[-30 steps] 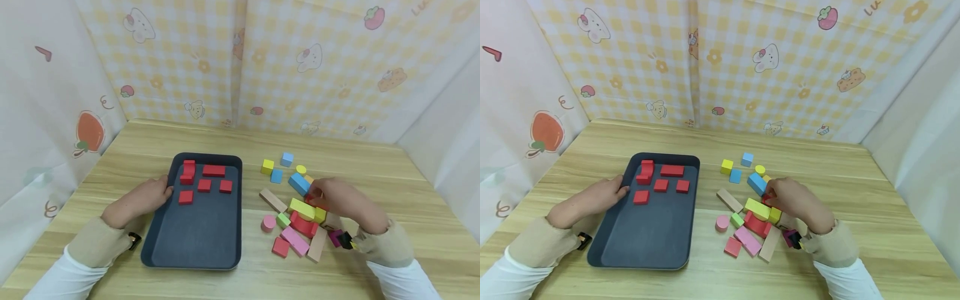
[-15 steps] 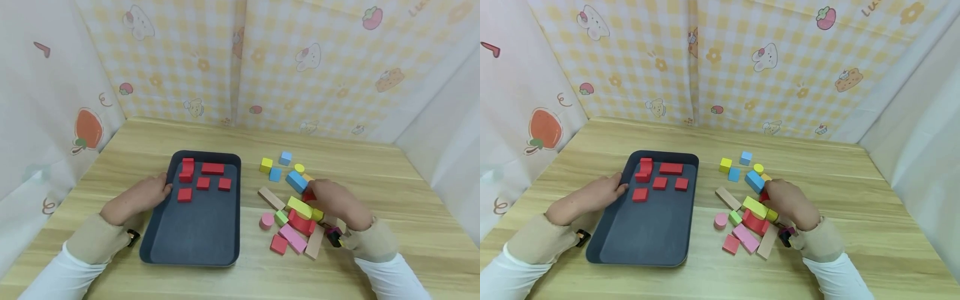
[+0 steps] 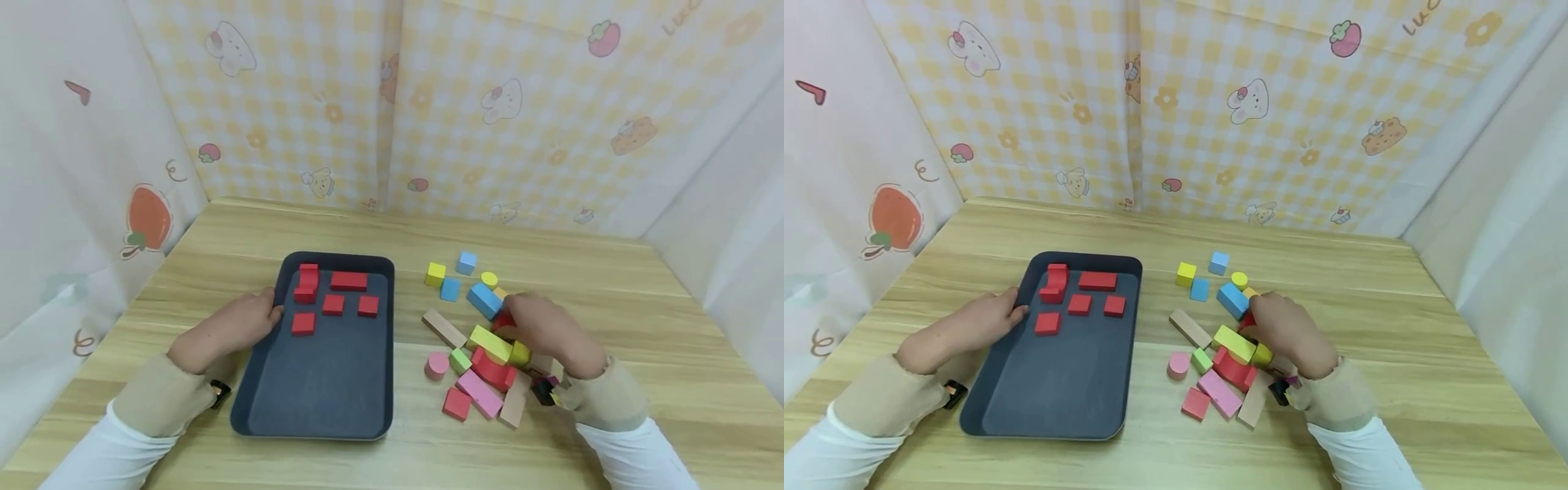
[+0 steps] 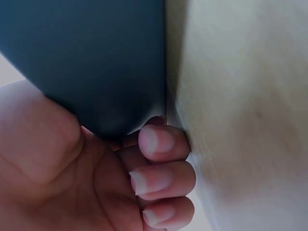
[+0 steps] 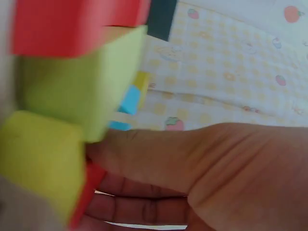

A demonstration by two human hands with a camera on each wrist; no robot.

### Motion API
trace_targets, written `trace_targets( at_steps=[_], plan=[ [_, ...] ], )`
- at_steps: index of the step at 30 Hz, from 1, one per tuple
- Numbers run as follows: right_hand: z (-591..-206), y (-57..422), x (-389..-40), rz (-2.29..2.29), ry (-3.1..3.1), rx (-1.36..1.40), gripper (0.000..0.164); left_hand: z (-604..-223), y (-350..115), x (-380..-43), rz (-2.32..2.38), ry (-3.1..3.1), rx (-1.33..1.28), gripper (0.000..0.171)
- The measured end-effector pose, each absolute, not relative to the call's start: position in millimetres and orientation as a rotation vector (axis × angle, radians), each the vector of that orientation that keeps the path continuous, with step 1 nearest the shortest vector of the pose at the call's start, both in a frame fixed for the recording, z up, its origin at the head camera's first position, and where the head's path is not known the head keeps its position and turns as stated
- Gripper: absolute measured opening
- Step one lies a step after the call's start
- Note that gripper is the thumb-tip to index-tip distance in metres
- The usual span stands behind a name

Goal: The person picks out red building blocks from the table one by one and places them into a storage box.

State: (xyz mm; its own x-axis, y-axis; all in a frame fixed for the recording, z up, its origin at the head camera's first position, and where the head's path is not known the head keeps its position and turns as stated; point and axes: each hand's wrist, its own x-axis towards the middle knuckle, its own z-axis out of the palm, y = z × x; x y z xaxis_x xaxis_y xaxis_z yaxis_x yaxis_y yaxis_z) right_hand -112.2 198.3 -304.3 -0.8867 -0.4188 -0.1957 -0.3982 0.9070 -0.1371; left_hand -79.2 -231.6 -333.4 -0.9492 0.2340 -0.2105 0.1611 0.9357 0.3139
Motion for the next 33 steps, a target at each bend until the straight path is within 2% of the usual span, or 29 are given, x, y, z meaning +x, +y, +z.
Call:
trace_targets(
  at_steps=[8, 21, 33],
  plan=[
    [-285.5, 178.1, -107.3, -0.142, 2.948, -0.677, 0.024, -331.3, -233.9, -78.5, 0.436, 2.848, 0.280, 0.038],
    [-267.8, 127.0, -103.0, -0.175, 3.004, -1.002, 0.029, -333.1, -234.3, -78.3, 0.442, 2.849, 0.281, 0.033],
    [-267.4, 90.3, -94.4, -0.115, 3.030, -1.244, 0.025, -335.4, -231.8, -80.8, 0.439, 2.855, 0.281, 0.035]
  ],
)
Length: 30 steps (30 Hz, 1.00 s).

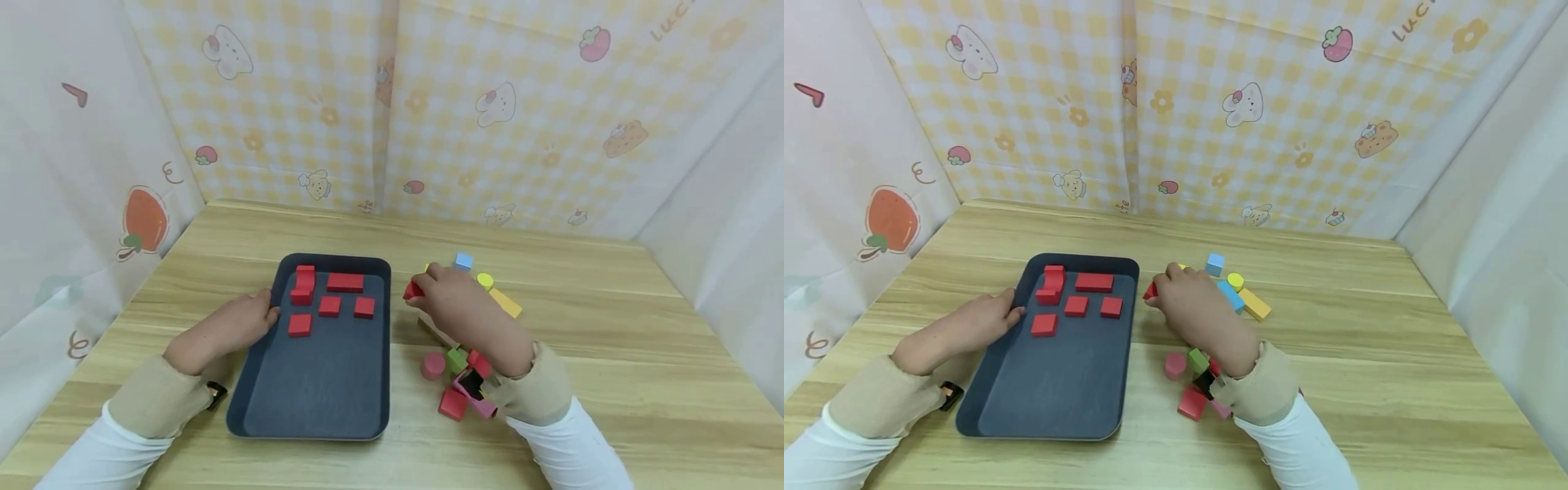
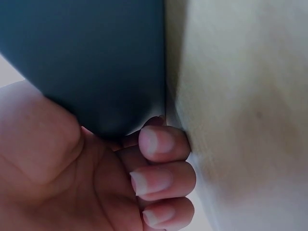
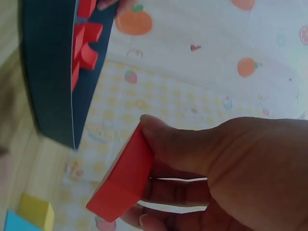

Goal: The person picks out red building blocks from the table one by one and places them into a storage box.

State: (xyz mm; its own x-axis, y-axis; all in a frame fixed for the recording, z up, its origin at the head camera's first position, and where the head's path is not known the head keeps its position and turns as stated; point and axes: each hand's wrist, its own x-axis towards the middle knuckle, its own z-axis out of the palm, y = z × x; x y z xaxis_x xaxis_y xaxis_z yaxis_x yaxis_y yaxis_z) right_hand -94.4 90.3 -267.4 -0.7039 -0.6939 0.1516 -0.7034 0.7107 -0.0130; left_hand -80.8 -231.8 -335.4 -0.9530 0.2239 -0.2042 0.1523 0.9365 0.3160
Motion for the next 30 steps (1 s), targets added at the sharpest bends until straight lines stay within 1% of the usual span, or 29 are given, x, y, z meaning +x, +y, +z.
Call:
trace_targets(
  at_steps=[5, 11, 20, 30],
  plan=[
    [-274.2, 73.0, -92.7, 0.109, -2.758, 1.221, 0.028, -334.8, -232.5, -81.0, 0.445, 2.855, 0.279, 0.036],
    [-277.2, 55.3, -90.1, -0.016, -2.698, 1.315, 0.031, -335.0, -233.1, -80.9, 0.445, 2.860, 0.283, 0.036],
    [-272.5, 25.1, -90.8, -0.086, -2.841, 1.333, 0.034, -337.4, -233.1, -79.4, 0.477, 2.859, 0.303, 0.036],
    [-284.0, 6.3, -96.6, -0.131, -2.842, 1.417, 0.034, -336.3, -233.5, -79.6, 0.489, 2.840, 0.295, 0.035]
  ],
)
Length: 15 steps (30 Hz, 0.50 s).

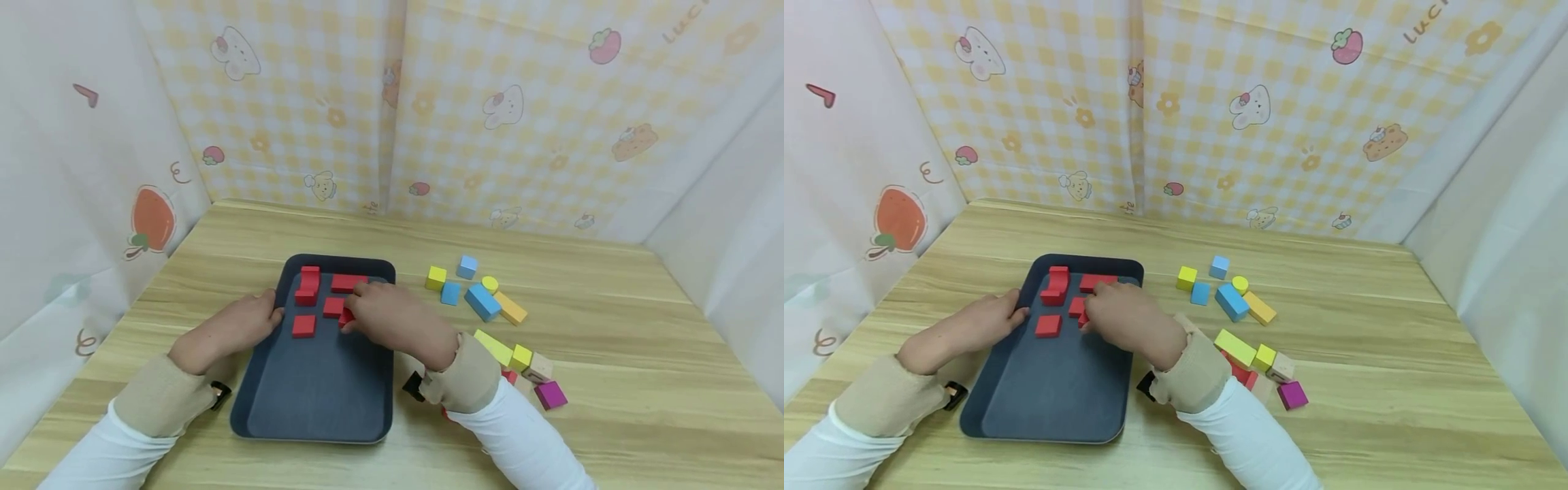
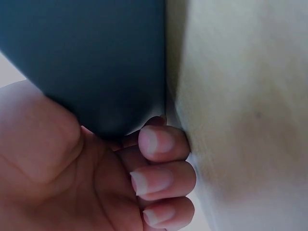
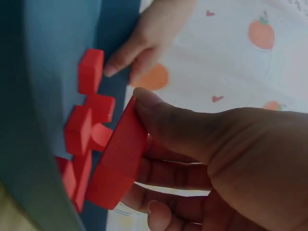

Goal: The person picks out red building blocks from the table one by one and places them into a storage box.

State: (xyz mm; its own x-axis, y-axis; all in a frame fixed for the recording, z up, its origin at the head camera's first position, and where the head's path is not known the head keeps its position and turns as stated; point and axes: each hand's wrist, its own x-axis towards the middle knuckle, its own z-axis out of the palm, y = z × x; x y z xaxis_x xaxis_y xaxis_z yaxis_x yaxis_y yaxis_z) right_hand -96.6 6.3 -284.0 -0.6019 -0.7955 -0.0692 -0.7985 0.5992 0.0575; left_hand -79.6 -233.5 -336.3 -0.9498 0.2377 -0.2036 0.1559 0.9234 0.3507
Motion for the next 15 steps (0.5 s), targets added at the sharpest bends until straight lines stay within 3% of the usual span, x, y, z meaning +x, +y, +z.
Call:
trace_targets(
  at_steps=[15],
  plan=[
    [-301.0, -1.0, -99.8, 0.138, 2.751, -1.330, 0.030, -336.1, -233.1, -80.3, 0.490, 2.834, 0.294, 0.033]
  ],
)
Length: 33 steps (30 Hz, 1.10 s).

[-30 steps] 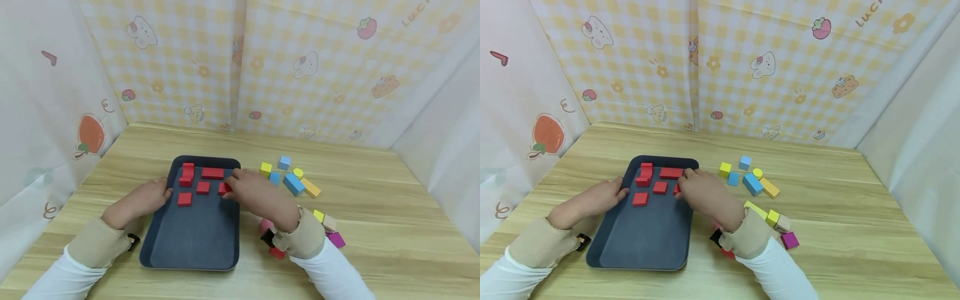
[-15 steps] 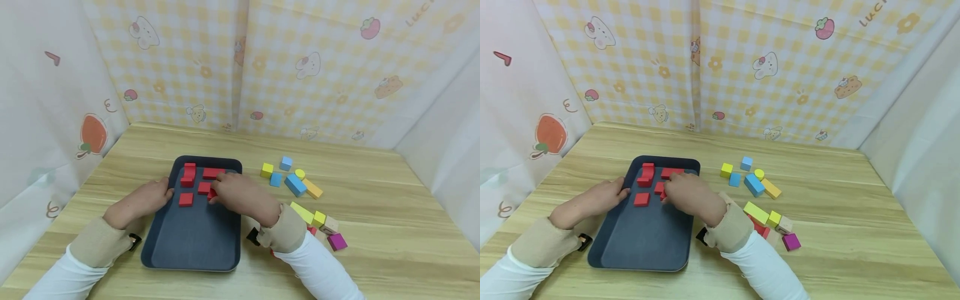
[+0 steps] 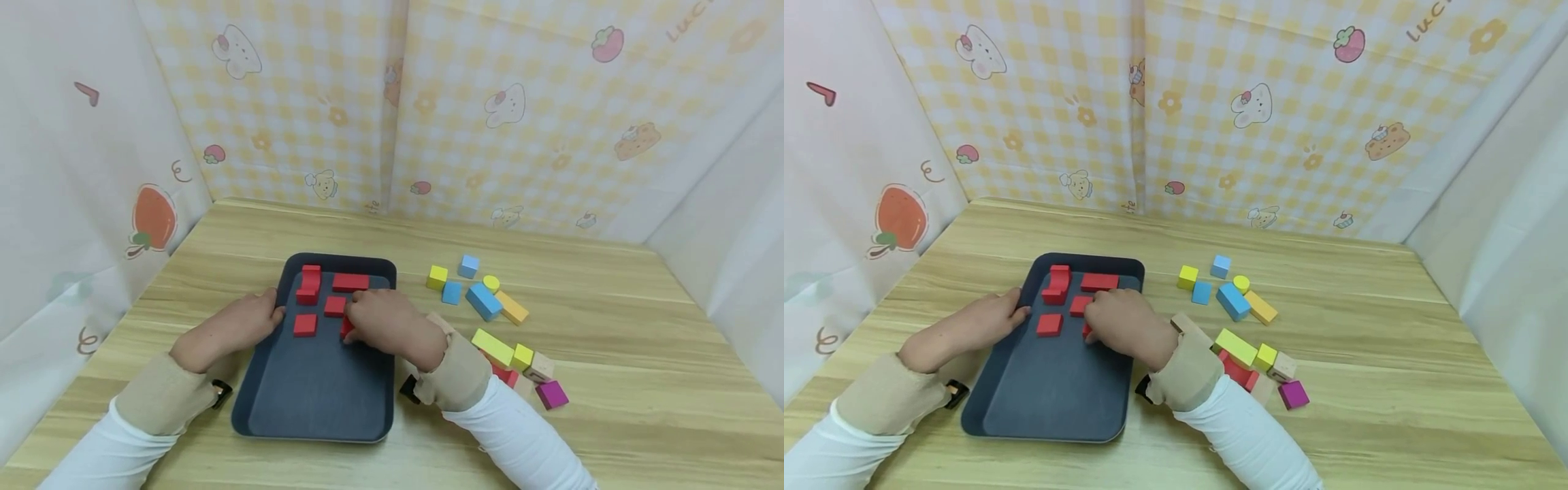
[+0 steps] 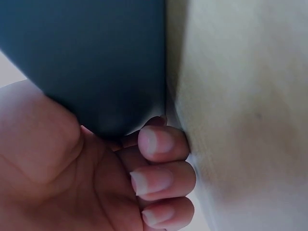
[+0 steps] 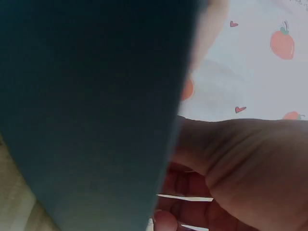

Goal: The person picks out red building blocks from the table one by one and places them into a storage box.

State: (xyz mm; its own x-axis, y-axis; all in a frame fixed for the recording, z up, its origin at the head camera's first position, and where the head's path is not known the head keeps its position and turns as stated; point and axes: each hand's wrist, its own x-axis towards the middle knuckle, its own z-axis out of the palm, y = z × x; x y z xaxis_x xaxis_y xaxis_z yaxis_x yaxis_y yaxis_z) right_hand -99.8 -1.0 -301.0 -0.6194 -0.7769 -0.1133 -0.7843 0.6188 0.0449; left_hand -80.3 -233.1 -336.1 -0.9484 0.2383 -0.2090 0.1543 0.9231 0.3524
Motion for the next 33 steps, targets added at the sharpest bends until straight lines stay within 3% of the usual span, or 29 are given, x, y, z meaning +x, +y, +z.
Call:
trace_targets(
  at_steps=[13, 33],
  plan=[
    [-312.1, -5.8, -95.4, 0.230, 2.802, -1.441, 0.020, -333.1, -231.5, -80.1, 0.480, 2.845, 0.304, 0.035],
    [-299.8, 2.8, -91.2, 0.239, 2.823, -1.372, 0.035, -335.5, -233.2, -80.0, 0.480, 2.851, 0.303, 0.036]
  ],
)
